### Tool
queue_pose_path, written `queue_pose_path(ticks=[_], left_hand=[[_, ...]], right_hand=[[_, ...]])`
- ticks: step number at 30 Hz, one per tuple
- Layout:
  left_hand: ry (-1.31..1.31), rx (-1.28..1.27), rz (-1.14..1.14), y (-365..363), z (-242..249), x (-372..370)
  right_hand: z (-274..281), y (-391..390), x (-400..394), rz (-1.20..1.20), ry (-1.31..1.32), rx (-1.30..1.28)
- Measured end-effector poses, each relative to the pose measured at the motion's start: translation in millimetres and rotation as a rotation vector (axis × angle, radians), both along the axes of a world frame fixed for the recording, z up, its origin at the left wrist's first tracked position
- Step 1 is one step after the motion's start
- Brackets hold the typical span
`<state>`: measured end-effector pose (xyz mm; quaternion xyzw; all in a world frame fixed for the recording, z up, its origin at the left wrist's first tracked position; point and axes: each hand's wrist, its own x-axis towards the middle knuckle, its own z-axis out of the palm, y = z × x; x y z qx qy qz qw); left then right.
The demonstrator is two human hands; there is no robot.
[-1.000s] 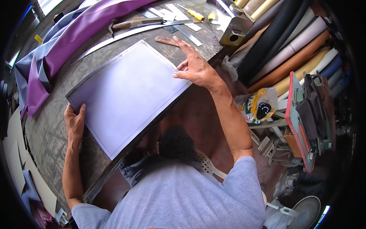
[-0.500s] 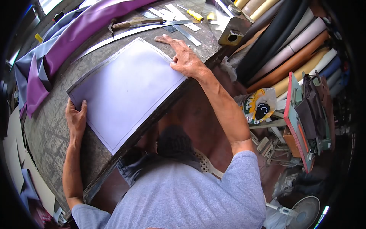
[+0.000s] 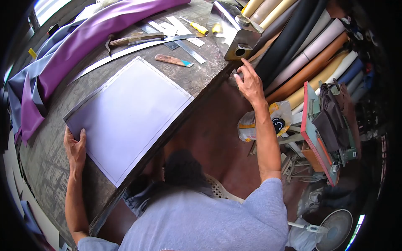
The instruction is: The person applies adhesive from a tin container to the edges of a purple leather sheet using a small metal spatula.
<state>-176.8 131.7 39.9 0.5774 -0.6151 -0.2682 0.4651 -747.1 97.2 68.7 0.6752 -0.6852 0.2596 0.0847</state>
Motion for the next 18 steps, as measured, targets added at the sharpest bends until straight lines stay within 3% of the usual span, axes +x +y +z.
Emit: queue_pose_path(ticks=[4, 7, 11, 18], left_hand=[[0.029, 0.014, 0.0, -0.2, 0.3, -0.2], [0.05, 0.038, 0.009, -0.6, 0.6, 0.3], [0.048, 0.036, 0.009, 0.0, 1.7, -0.6], [0.046, 0.032, -0.004, -0.4, -1.0, 2.1]], right_hand=[[-5.5, -31.5, -29.2, 0.108, 0.125, 0.068], [5.2, -61.0, -43.1, 0.027, 0.257, 0.348], [28.3, -91.2, -44.2, 0.091, 0.25, 0.638], [30.6, -93.9, -54.2, 0.144, 0.173, 0.63]])
